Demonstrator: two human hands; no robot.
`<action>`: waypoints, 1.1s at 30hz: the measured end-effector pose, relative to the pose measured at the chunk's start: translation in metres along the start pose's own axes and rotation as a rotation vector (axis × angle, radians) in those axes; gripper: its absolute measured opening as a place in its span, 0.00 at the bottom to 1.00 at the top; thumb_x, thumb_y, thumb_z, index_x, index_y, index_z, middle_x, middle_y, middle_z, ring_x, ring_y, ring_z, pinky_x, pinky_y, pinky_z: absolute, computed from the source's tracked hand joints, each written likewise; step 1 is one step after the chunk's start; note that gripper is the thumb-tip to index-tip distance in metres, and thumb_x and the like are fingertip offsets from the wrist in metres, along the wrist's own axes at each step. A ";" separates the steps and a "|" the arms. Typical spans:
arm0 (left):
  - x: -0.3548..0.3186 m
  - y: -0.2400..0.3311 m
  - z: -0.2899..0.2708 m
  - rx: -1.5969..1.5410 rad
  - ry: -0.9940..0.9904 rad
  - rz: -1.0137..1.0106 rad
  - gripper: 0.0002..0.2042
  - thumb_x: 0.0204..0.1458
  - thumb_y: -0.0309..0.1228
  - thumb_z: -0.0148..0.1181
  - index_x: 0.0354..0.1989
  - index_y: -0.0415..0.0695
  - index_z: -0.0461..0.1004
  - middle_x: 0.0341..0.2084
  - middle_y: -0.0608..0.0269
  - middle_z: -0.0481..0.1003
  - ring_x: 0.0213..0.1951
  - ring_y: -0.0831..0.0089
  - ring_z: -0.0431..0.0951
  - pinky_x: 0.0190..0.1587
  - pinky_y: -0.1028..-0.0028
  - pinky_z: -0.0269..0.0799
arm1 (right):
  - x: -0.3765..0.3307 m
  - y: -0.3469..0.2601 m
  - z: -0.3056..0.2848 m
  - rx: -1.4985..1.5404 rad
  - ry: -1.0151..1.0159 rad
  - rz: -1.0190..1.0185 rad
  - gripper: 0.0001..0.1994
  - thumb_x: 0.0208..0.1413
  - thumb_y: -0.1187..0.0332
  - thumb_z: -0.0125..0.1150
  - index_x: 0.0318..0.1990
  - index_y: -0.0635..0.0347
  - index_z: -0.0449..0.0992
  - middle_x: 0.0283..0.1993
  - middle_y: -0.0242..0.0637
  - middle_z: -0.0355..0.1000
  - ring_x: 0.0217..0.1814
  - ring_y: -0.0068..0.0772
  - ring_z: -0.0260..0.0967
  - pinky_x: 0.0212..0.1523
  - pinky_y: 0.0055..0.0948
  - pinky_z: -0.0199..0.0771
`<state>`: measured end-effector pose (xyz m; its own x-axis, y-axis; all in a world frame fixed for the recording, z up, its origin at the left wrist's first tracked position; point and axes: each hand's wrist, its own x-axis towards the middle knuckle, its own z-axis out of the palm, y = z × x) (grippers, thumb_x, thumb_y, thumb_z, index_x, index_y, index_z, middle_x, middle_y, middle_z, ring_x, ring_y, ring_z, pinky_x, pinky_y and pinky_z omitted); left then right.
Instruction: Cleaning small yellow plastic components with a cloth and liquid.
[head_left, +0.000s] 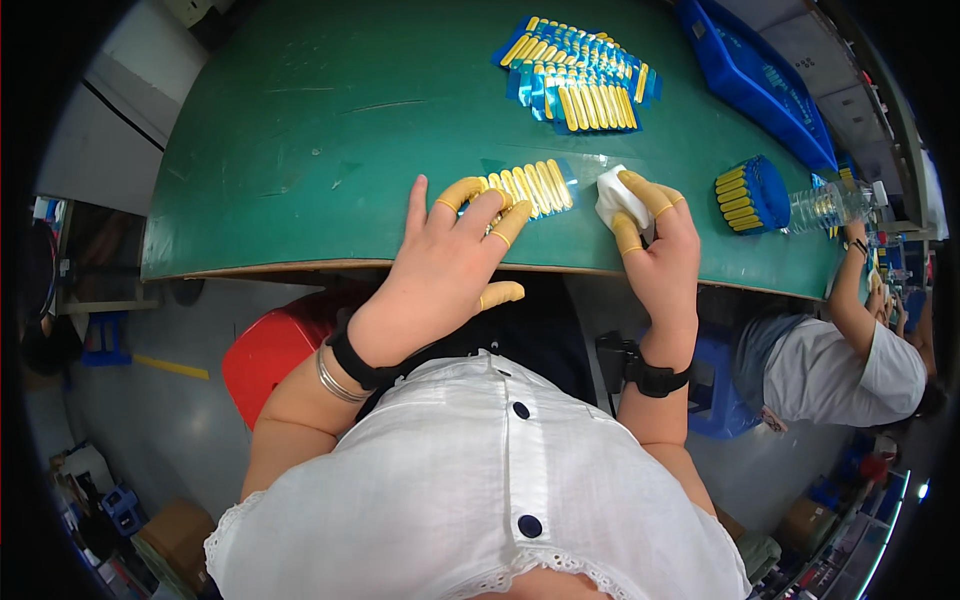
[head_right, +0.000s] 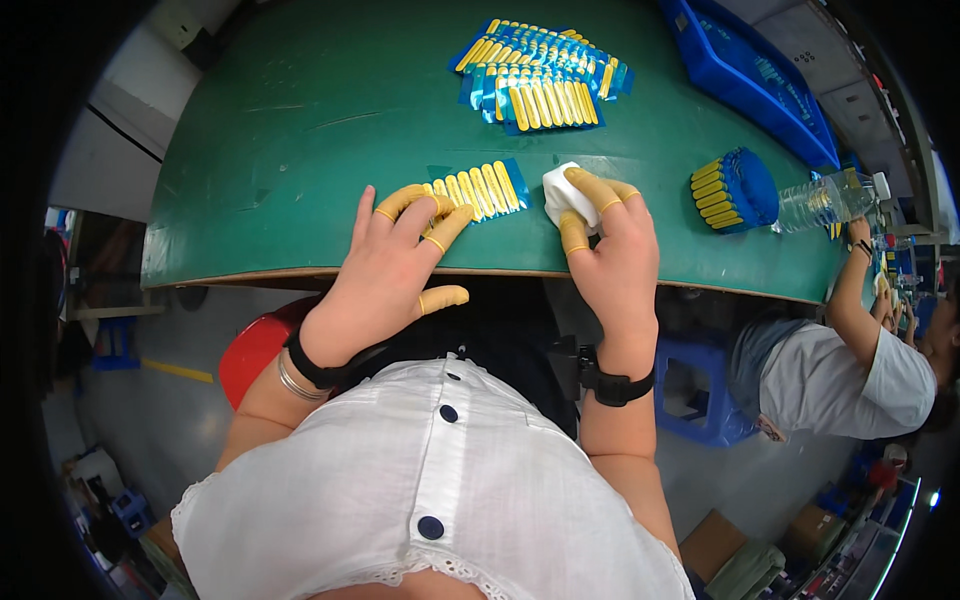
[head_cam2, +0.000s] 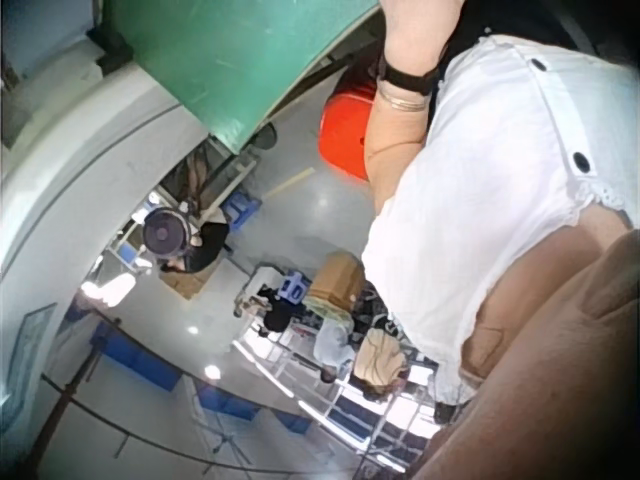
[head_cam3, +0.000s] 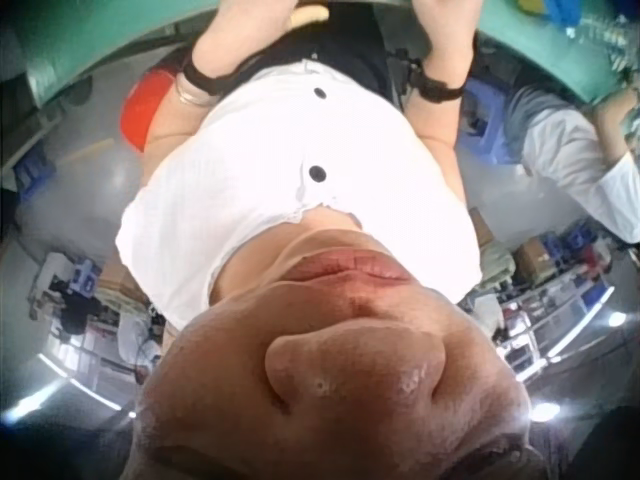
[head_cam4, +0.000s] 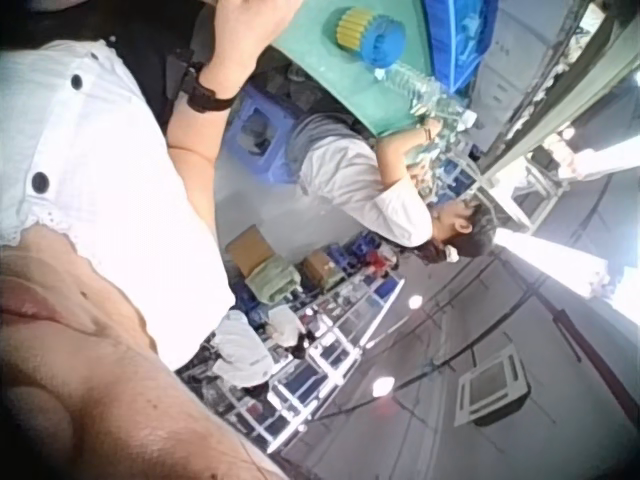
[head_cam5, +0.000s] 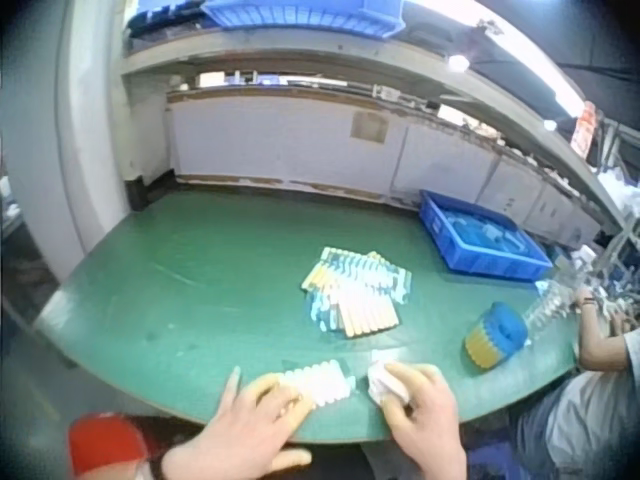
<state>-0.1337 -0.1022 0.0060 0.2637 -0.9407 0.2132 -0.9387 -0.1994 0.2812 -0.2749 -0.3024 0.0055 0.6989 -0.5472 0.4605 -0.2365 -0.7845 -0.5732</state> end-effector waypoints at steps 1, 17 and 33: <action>-0.001 0.000 0.006 0.039 0.055 0.005 0.37 0.42 0.44 0.71 0.62 0.44 0.68 0.55 0.58 0.65 0.60 0.53 0.62 0.66 0.41 0.50 | 0.000 -0.003 0.001 -0.006 0.000 0.006 0.20 0.47 0.76 0.67 0.50 0.54 0.79 0.43 0.41 0.73 0.40 0.42 0.72 0.41 0.33 0.73; -0.002 -0.013 0.006 -0.118 0.133 0.002 0.29 0.38 0.36 0.74 0.54 0.49 0.76 0.48 0.58 0.68 0.59 0.53 0.64 0.66 0.45 0.54 | 0.002 0.018 -0.010 1.294 -0.068 0.492 0.19 0.66 0.68 0.50 0.60 0.68 0.66 0.50 0.43 0.75 0.43 0.33 0.77 0.38 0.30 0.79; -0.005 -0.014 0.024 -0.019 0.285 0.018 0.23 0.38 0.37 0.71 0.48 0.53 0.80 0.43 0.63 0.72 0.55 0.57 0.69 0.63 0.46 0.60 | 0.009 -0.054 0.007 -0.180 -0.352 -0.212 0.19 0.45 0.78 0.66 0.46 0.51 0.82 0.43 0.40 0.74 0.44 0.43 0.69 0.46 0.38 0.72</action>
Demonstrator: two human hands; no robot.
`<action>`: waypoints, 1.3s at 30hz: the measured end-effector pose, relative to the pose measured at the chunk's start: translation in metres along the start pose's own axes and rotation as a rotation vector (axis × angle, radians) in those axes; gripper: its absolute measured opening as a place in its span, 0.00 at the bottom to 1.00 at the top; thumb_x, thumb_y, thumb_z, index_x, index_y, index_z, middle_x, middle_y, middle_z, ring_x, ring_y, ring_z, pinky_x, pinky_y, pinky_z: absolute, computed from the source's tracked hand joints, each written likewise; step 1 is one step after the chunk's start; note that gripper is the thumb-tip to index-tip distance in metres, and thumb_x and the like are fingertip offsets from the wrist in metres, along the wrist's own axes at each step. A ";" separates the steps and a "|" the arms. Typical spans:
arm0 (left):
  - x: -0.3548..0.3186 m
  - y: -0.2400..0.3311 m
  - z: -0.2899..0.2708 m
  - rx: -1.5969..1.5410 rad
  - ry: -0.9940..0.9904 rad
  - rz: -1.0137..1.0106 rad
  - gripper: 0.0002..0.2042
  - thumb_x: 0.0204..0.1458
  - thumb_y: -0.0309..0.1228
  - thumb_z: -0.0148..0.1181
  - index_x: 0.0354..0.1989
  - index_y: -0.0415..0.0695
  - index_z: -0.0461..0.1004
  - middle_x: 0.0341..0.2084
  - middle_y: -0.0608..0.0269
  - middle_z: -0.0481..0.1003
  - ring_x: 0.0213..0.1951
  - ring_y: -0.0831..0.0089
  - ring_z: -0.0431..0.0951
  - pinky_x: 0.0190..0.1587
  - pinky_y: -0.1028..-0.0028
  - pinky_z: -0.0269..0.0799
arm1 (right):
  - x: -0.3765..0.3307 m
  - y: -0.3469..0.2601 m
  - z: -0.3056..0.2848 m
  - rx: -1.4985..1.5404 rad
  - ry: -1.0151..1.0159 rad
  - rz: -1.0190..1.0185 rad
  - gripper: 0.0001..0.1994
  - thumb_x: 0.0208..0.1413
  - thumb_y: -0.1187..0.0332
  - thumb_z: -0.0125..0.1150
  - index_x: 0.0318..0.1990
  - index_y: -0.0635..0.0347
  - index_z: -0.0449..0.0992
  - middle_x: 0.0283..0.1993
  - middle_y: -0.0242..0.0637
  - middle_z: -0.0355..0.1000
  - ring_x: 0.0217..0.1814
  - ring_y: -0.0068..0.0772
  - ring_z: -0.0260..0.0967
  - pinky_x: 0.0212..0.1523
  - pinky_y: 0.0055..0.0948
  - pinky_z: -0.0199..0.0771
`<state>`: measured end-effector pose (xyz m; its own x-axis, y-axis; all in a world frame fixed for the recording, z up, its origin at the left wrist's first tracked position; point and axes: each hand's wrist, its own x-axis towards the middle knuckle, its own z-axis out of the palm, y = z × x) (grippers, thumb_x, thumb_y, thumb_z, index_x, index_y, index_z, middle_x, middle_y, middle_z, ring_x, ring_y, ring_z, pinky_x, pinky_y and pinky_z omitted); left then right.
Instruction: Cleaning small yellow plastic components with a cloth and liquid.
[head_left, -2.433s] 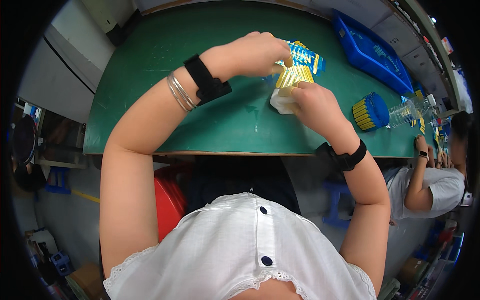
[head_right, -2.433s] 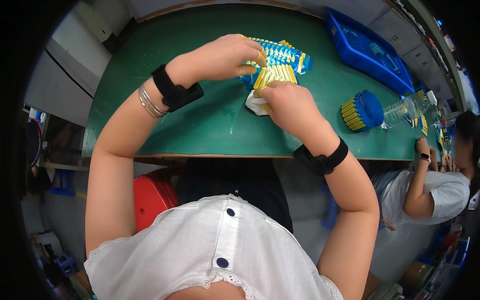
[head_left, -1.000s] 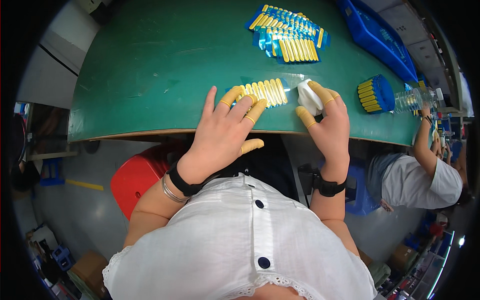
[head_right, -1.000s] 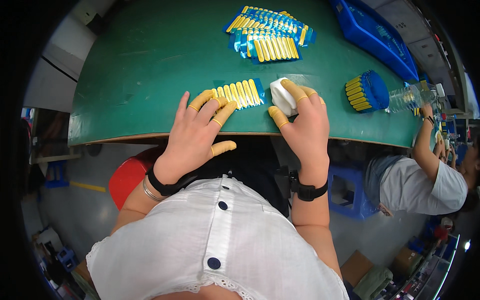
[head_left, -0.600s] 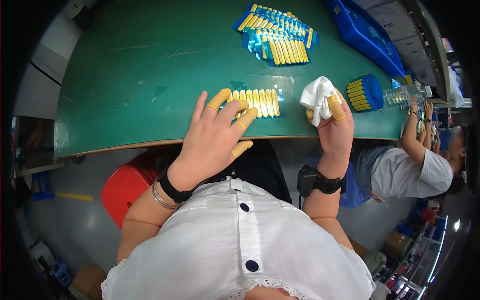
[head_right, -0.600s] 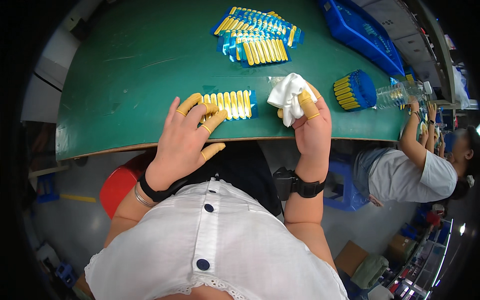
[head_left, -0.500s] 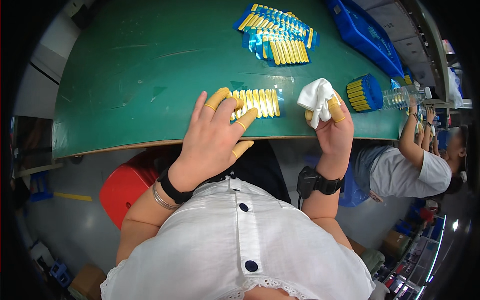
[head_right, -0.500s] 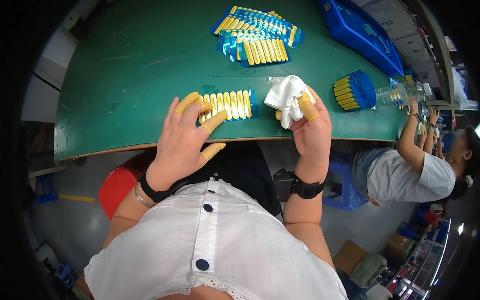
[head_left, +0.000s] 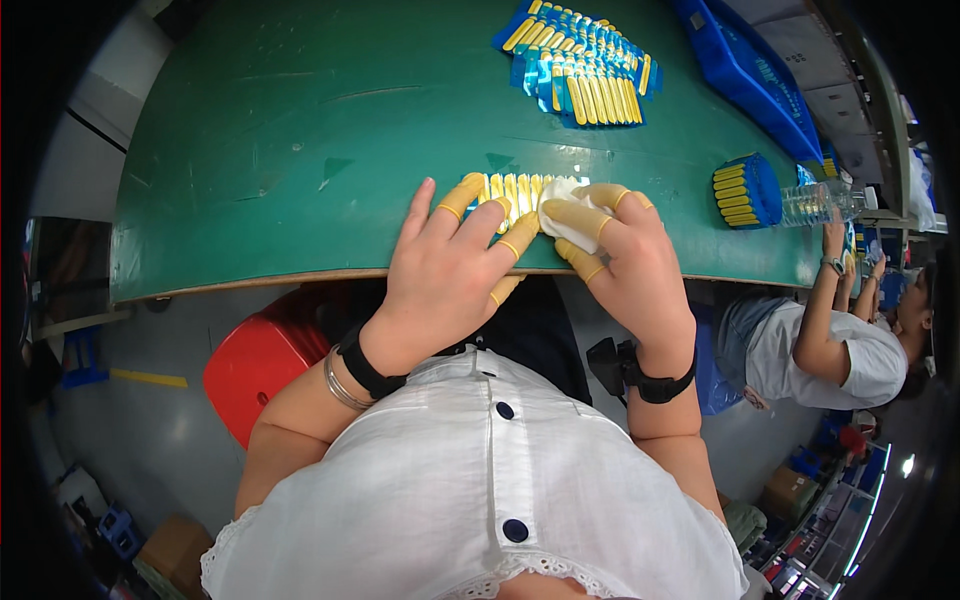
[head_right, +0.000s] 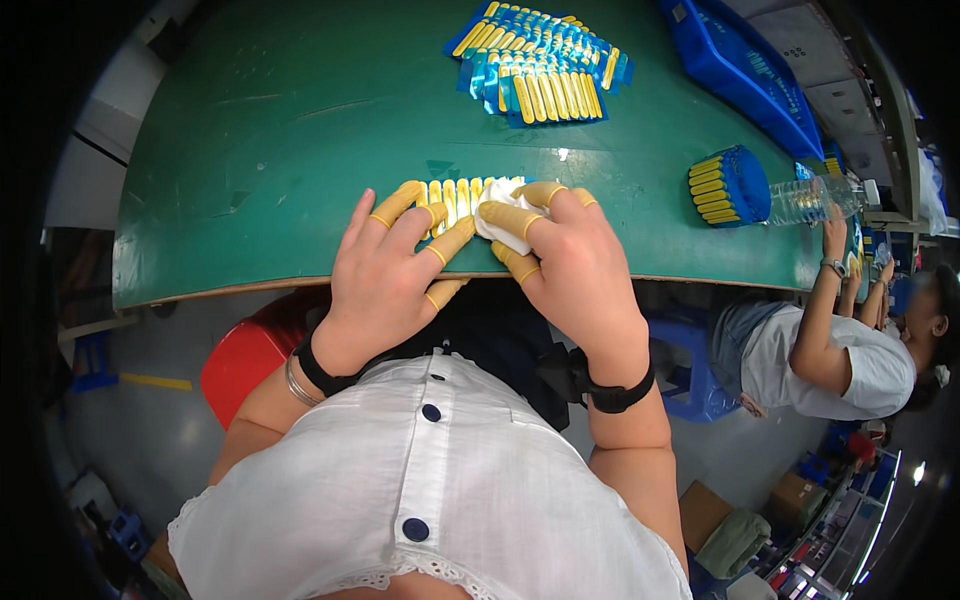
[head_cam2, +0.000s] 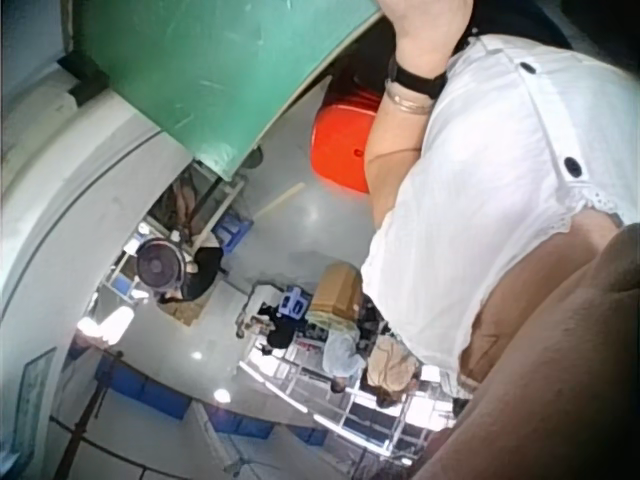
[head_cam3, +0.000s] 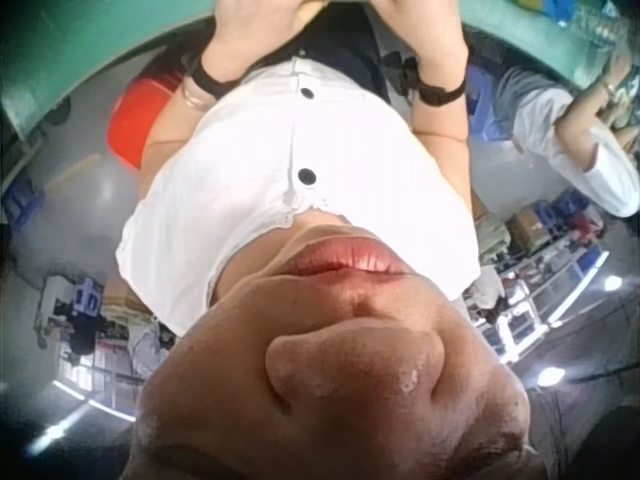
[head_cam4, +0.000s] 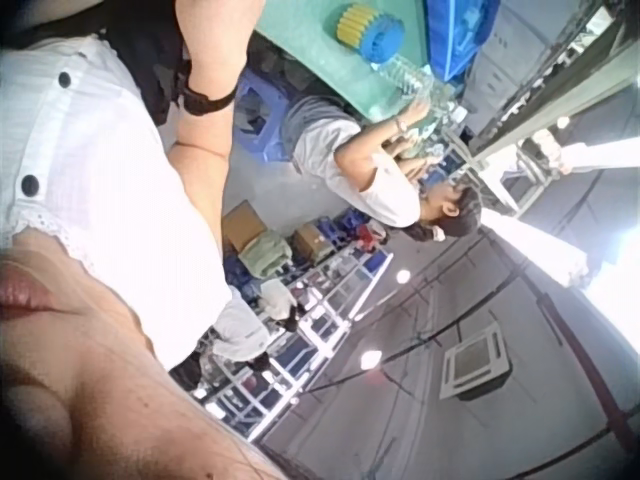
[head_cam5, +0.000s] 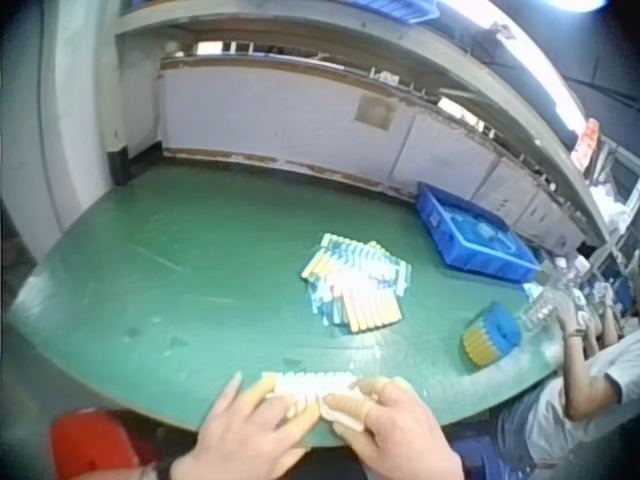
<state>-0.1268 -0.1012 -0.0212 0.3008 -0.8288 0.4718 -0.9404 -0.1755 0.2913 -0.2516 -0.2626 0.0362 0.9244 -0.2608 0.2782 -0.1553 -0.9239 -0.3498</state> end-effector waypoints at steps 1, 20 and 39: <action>0.000 0.000 0.000 -0.002 -0.002 0.001 0.23 0.37 0.37 0.71 0.48 0.53 0.80 0.43 0.63 0.72 0.55 0.57 0.70 0.62 0.46 0.60 | 0.004 -0.001 0.003 0.037 0.021 0.005 0.16 0.44 0.77 0.67 0.43 0.52 0.83 0.41 0.39 0.74 0.42 0.44 0.70 0.44 0.38 0.73; -0.003 0.004 0.000 -0.046 -0.030 -0.070 0.23 0.35 0.33 0.72 0.47 0.54 0.80 0.43 0.65 0.71 0.50 0.60 0.71 0.64 0.48 0.59 | 0.031 0.012 0.033 0.132 0.135 0.106 0.13 0.47 0.79 0.63 0.41 0.56 0.82 0.40 0.39 0.74 0.47 0.48 0.69 0.48 0.38 0.70; -0.023 -0.008 -0.017 -0.064 0.079 -0.140 0.24 0.38 0.38 0.73 0.46 0.47 0.79 0.46 0.65 0.74 0.57 0.60 0.70 0.65 0.46 0.54 | 0.055 0.000 0.023 0.297 -0.090 0.033 0.13 0.46 0.81 0.60 0.39 0.58 0.82 0.38 0.42 0.74 0.38 0.46 0.71 0.38 0.36 0.73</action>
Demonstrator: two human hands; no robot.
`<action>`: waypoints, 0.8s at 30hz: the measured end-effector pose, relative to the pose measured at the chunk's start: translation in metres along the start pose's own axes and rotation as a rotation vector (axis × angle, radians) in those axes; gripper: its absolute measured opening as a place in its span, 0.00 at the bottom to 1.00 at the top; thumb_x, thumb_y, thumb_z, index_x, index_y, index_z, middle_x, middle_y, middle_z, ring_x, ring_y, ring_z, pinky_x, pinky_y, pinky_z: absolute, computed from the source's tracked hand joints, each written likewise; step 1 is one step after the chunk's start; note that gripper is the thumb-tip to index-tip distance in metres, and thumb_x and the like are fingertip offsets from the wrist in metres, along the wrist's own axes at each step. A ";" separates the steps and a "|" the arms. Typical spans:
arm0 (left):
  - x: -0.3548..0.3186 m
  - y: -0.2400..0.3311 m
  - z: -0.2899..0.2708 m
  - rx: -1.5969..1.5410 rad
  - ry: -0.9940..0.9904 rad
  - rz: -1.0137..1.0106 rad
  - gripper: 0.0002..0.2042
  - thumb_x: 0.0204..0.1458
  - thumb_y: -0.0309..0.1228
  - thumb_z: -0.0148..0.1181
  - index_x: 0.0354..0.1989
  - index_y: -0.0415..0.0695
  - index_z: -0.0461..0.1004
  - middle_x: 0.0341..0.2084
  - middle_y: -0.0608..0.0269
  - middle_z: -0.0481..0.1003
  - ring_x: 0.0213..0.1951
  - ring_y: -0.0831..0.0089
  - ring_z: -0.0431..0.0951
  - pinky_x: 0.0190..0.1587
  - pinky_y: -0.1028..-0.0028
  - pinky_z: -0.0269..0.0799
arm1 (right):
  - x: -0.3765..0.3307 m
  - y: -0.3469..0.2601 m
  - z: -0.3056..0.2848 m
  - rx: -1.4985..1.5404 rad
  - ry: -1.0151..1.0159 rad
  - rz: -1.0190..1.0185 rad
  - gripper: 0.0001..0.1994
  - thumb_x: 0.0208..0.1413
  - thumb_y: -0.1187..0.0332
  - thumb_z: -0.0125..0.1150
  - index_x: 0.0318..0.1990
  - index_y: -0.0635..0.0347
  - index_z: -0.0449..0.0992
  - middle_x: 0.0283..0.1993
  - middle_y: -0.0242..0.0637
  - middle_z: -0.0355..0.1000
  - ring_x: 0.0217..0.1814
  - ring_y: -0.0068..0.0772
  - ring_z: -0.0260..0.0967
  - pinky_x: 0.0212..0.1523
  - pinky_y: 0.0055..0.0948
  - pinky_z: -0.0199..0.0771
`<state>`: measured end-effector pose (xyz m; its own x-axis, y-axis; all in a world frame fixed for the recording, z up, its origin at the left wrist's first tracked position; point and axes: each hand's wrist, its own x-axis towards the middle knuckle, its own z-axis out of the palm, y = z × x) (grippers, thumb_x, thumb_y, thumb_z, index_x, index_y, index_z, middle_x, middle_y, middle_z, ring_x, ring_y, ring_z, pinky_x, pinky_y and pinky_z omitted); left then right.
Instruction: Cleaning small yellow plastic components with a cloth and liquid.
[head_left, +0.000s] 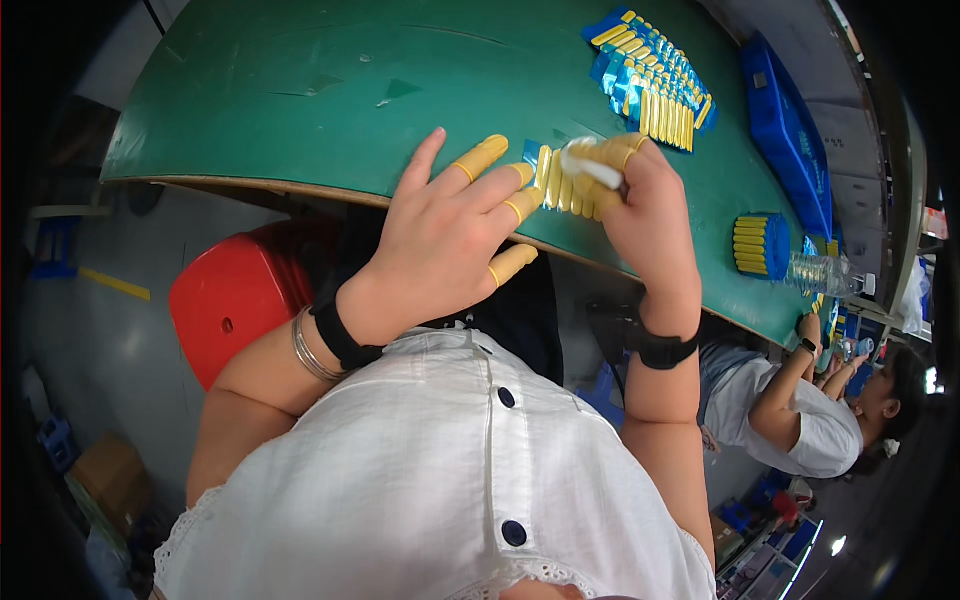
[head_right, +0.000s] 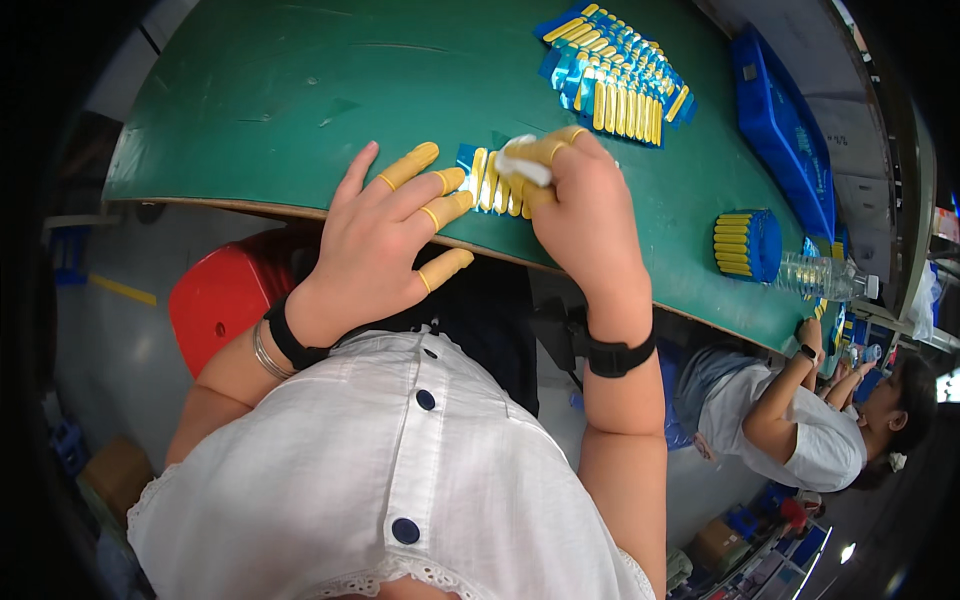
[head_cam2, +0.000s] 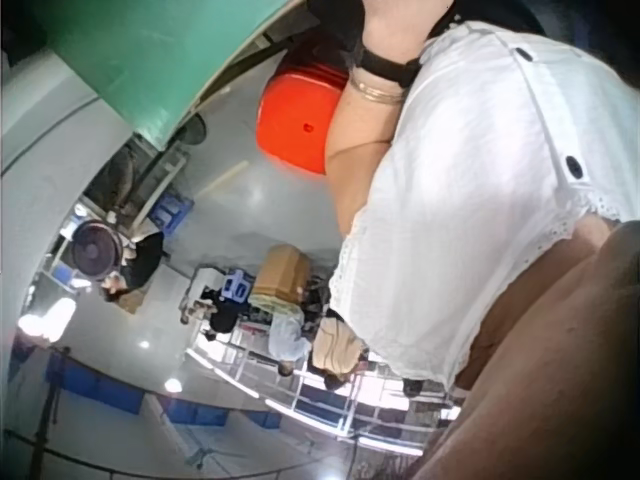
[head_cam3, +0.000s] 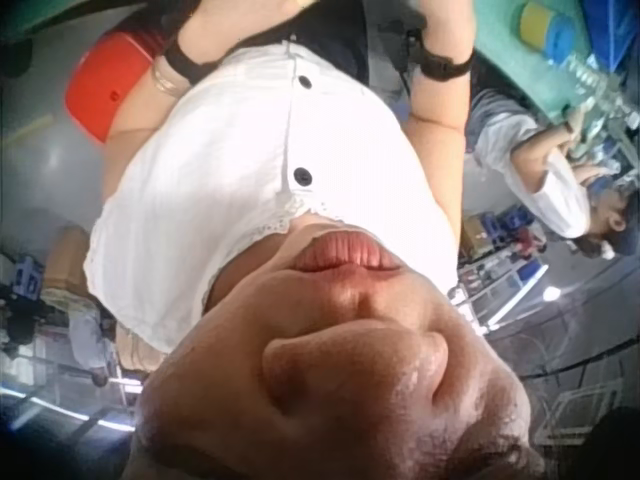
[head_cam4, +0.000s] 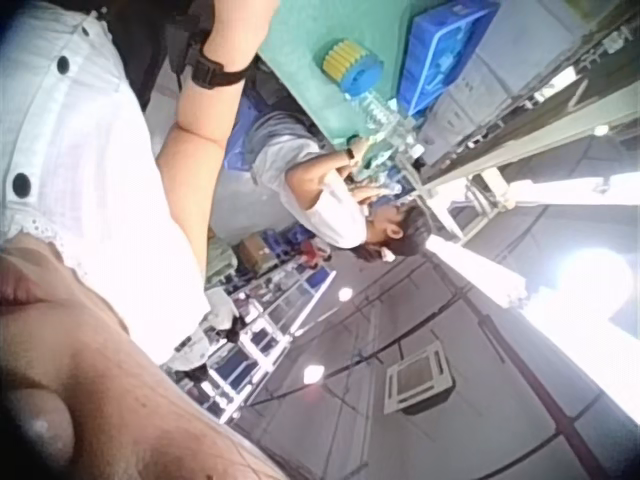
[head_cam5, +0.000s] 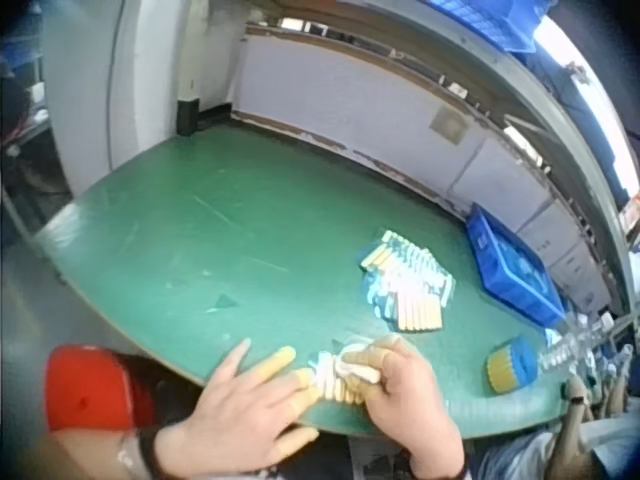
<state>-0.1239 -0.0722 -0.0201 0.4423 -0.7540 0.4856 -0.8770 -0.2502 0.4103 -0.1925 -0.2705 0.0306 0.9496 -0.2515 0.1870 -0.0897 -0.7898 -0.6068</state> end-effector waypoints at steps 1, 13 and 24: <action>-0.001 0.000 0.000 -0.003 -0.019 -0.009 0.23 0.38 0.38 0.73 0.46 0.47 0.79 0.46 0.65 0.74 0.57 0.60 0.70 0.66 0.46 0.53 | -0.004 -0.004 0.002 0.000 -0.004 -0.009 0.13 0.46 0.81 0.60 0.39 0.58 0.82 0.38 0.42 0.74 0.38 0.46 0.71 0.38 0.36 0.73; -0.013 0.005 -0.002 0.023 -0.025 -0.049 0.25 0.39 0.37 0.71 0.48 0.42 0.78 0.51 0.62 0.71 0.58 0.59 0.68 0.66 0.45 0.50 | 0.013 -0.003 0.017 0.124 0.153 0.032 0.10 0.47 0.79 0.63 0.38 0.59 0.83 0.34 0.44 0.73 0.35 0.47 0.70 0.39 0.37 0.73; -0.006 0.009 -0.004 0.046 -0.042 -0.056 0.30 0.38 0.37 0.73 0.54 0.43 0.75 0.53 0.61 0.69 0.59 0.55 0.65 0.66 0.43 0.47 | 0.015 0.007 0.017 0.079 0.204 0.117 0.11 0.52 0.78 0.62 0.43 0.61 0.81 0.39 0.41 0.76 0.38 0.34 0.74 0.41 0.29 0.74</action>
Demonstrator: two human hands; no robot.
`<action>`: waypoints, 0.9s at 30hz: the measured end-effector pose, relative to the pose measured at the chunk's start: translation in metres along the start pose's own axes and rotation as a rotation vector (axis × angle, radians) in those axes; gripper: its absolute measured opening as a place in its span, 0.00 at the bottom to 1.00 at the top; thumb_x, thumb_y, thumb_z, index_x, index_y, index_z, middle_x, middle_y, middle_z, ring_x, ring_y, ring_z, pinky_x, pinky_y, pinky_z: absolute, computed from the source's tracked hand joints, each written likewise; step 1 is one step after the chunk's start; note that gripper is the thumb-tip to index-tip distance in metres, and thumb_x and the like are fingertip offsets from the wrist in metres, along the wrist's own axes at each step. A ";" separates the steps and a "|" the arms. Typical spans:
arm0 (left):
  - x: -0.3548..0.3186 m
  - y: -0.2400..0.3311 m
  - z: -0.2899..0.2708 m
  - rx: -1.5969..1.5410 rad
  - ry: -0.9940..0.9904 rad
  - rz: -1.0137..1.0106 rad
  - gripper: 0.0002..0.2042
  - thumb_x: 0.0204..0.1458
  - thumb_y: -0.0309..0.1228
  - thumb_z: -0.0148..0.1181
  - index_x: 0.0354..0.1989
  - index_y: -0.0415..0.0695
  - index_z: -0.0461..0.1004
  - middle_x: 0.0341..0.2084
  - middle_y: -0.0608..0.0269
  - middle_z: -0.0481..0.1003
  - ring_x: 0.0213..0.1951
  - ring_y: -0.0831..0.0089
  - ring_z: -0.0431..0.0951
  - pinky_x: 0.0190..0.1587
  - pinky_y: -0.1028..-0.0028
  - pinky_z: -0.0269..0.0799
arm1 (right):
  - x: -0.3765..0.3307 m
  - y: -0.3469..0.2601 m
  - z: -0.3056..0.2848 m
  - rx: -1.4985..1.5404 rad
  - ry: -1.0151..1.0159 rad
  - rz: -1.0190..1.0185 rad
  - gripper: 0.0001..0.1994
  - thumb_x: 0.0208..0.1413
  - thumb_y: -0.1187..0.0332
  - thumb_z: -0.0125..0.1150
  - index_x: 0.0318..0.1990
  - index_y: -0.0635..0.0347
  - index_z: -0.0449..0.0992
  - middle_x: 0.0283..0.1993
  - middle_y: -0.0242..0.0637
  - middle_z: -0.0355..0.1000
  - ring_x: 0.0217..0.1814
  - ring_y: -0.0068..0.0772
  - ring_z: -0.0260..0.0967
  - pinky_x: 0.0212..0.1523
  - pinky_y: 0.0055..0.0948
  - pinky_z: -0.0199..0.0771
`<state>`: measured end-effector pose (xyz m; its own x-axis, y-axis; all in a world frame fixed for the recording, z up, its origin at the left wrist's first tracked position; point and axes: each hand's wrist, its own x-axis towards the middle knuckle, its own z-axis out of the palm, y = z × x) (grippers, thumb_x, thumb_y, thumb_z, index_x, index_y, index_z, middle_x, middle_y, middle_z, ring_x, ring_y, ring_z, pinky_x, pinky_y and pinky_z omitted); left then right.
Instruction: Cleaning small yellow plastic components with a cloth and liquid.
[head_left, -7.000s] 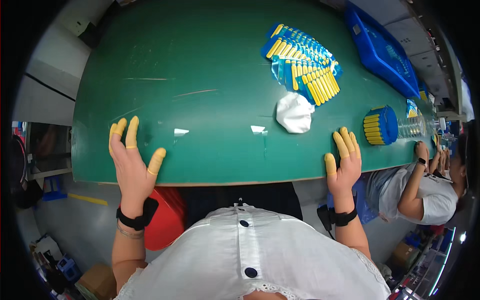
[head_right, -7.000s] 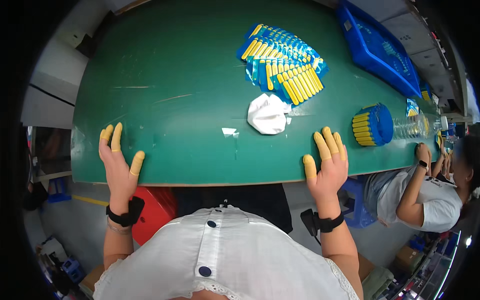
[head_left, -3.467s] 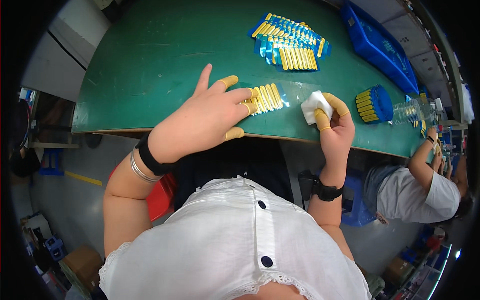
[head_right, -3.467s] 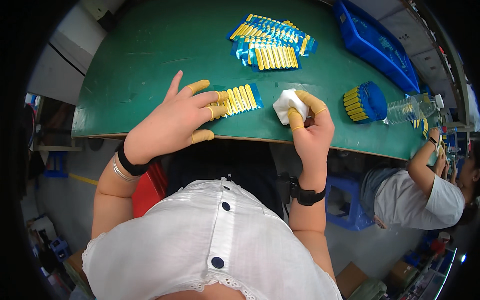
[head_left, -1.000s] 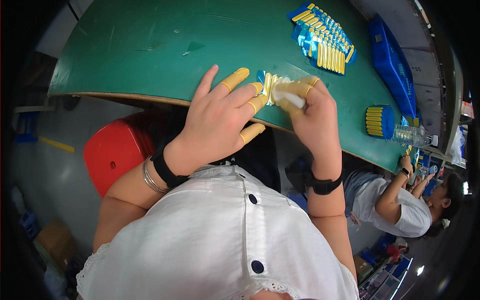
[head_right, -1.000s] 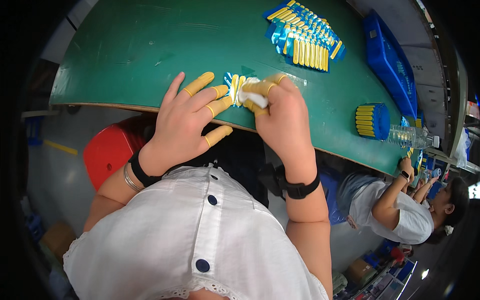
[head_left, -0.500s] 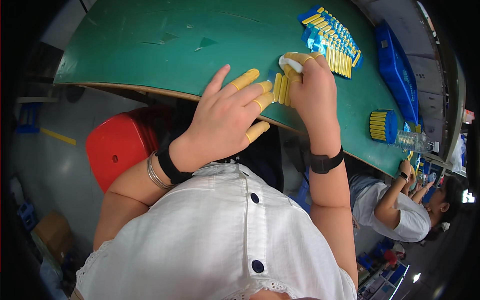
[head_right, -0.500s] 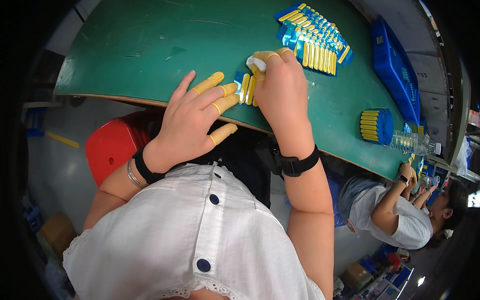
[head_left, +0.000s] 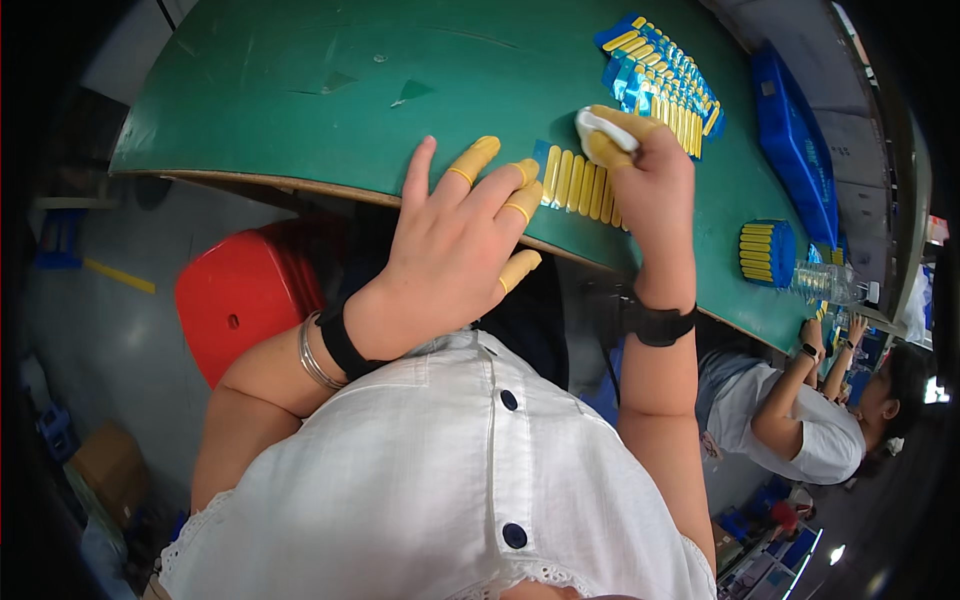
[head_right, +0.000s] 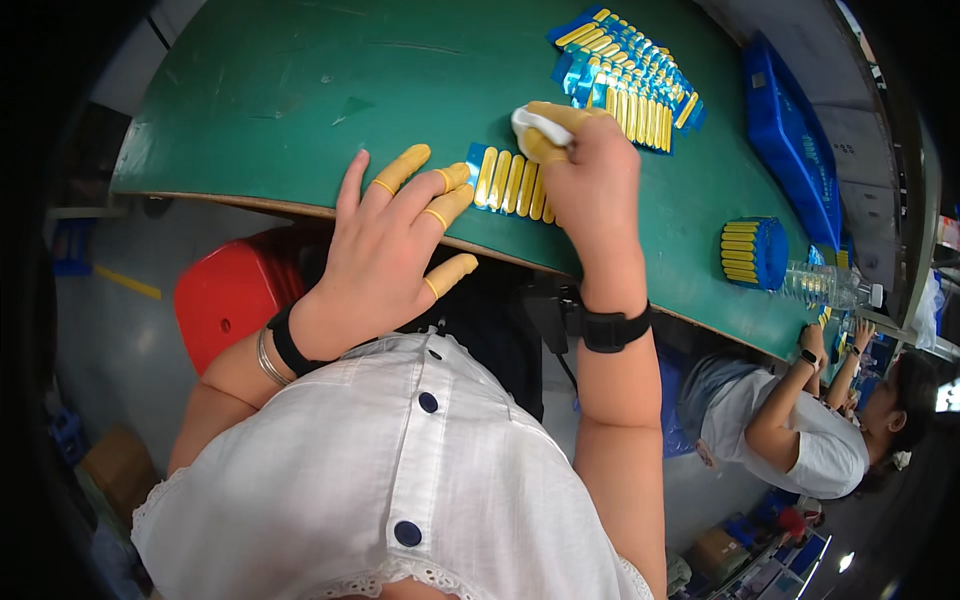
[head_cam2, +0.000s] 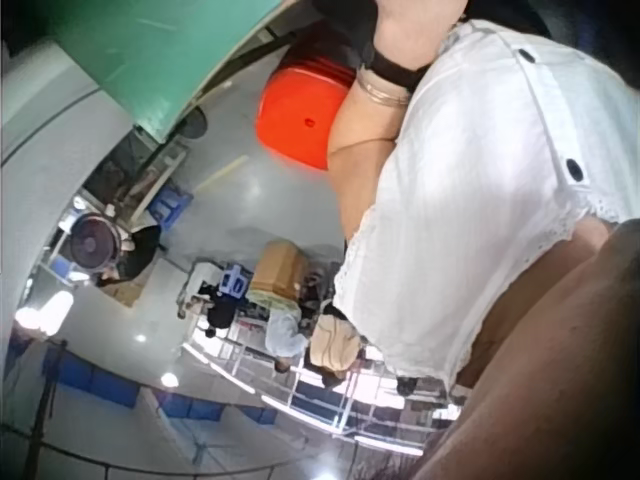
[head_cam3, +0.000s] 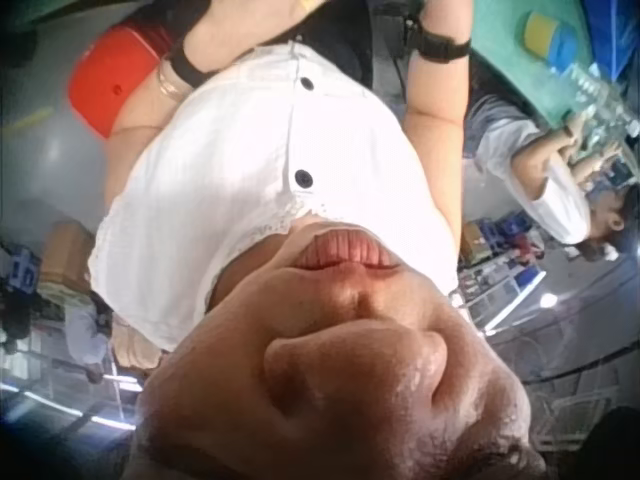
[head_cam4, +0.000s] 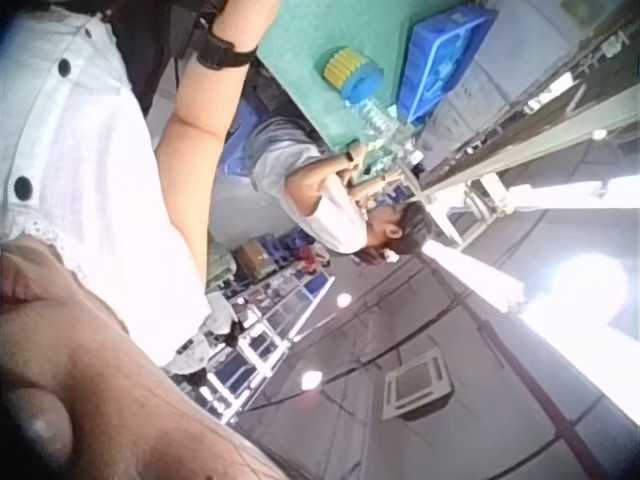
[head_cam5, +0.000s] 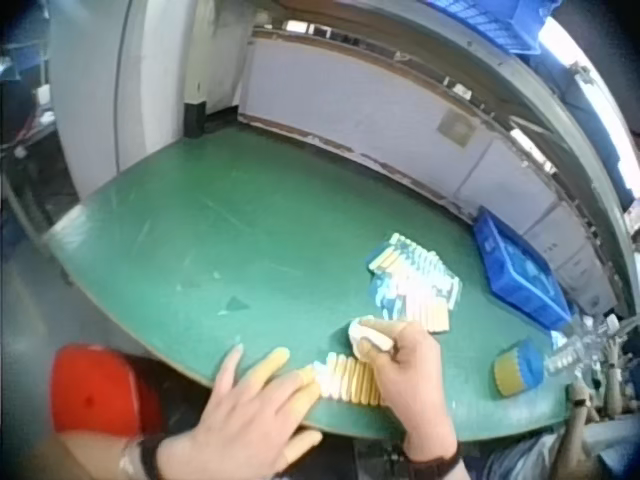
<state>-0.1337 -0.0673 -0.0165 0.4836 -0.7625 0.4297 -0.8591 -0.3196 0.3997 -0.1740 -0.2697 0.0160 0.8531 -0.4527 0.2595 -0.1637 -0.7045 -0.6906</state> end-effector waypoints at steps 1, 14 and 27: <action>0.003 0.003 -0.002 -0.007 -0.012 -0.030 0.30 0.38 0.37 0.73 0.54 0.45 0.75 0.52 0.60 0.68 0.59 0.55 0.64 0.66 0.43 0.47 | 0.001 0.008 -0.011 0.313 0.024 0.170 0.10 0.55 0.77 0.62 0.45 0.63 0.81 0.40 0.39 0.77 0.40 0.28 0.75 0.42 0.26 0.74; 0.019 0.004 0.009 0.040 -0.072 -0.017 0.30 0.34 0.37 0.76 0.51 0.48 0.77 0.48 0.57 0.66 0.59 0.53 0.63 0.66 0.42 0.49 | -0.012 0.007 -0.011 -0.328 0.041 -0.115 0.08 0.50 0.74 0.66 0.39 0.55 0.82 0.36 0.44 0.73 0.39 0.48 0.70 0.40 0.38 0.73; 0.024 0.015 0.039 0.194 -0.104 0.195 0.35 0.37 0.37 0.72 0.58 0.43 0.72 0.52 0.61 0.68 0.60 0.60 0.65 0.65 0.40 0.49 | -0.028 0.028 -0.045 -0.105 -0.132 -0.132 0.11 0.48 0.80 0.66 0.40 0.56 0.83 0.34 0.39 0.75 0.36 0.42 0.73 0.41 0.33 0.75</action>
<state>-0.1412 -0.1121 -0.0321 0.2947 -0.8706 0.3940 -0.9551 -0.2550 0.1508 -0.2244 -0.3014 0.0196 0.9269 -0.2820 0.2478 -0.0911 -0.8093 -0.5803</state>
